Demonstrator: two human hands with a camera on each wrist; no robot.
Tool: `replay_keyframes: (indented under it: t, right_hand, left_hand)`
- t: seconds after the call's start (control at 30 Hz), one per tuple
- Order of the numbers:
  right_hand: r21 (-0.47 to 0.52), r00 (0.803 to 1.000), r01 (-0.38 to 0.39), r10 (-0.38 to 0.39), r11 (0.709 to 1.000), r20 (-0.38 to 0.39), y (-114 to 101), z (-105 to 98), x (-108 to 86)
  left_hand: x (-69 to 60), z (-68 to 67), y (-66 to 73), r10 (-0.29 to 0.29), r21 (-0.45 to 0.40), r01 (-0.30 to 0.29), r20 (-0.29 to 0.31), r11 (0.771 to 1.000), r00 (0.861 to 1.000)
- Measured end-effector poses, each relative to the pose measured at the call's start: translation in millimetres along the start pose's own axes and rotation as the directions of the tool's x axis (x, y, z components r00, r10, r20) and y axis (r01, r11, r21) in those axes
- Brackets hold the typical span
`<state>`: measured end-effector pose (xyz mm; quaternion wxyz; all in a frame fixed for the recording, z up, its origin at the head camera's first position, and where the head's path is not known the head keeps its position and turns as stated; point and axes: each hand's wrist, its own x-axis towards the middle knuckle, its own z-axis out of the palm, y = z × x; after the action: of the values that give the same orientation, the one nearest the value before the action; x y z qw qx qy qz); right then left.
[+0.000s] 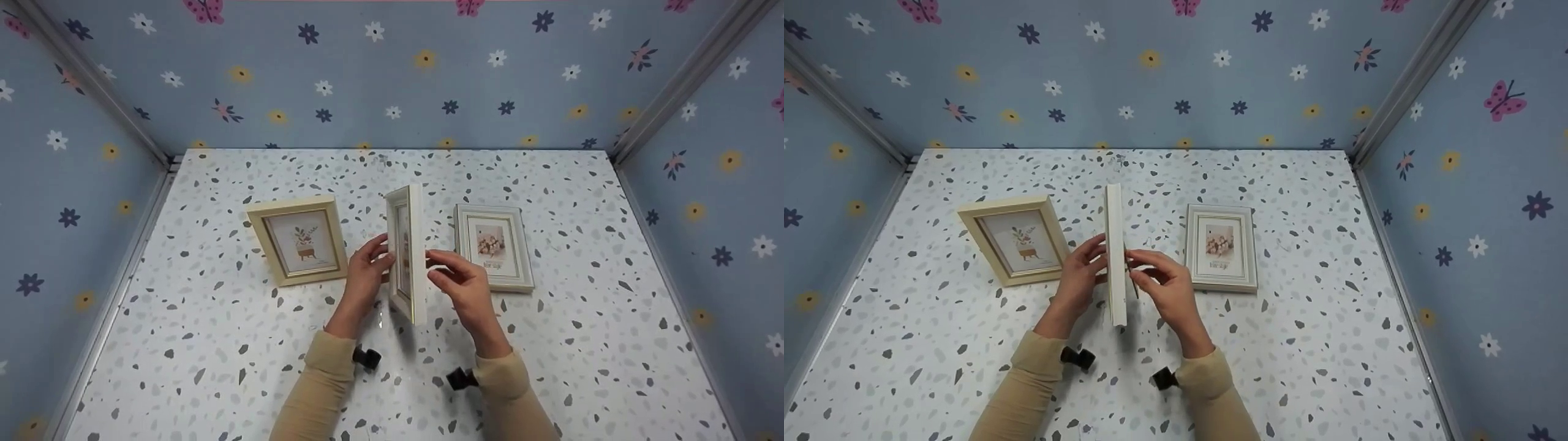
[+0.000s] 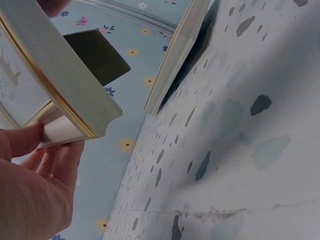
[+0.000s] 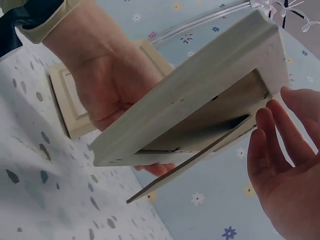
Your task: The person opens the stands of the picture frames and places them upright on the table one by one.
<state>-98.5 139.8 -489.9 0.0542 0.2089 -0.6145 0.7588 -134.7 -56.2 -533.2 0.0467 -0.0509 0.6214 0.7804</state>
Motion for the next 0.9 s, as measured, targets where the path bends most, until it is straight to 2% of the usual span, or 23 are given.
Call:
replay_keyframes:
  t: [0.17, 0.4, 0.7, 0.9]
  right_hand:
    - [0.023, 0.997, -0.075, 0.075, 0.997, -0.029, 21, -4, -0.5]
    - [0.078, 0.984, -0.177, 0.177, 0.981, 0.016, 46, -8, -5.2]
    - [0.108, 0.972, -0.229, 0.223, 0.967, 0.068, 47, -8, -6.8]
    - [0.107, 0.972, -0.234, 0.229, 0.966, 0.057, 46, -7, -6.3]
  left_hand:
    - [-0.8, 1.4, 0.4, -0.004, 0.006, 0.004, 0.031, 1.000, 1.000]
    - [-1.4, 1.7, -0.3, -0.002, 0.010, 0.002, 0.045, 1.000, 0.999]
    - [-0.7, 1.4, 0.3, -0.014, -0.003, 0.014, 0.047, 1.000, 0.999]
    - [-1.2, 1.4, 1.1, -0.012, -0.005, 0.012, 0.056, 1.000, 0.998]
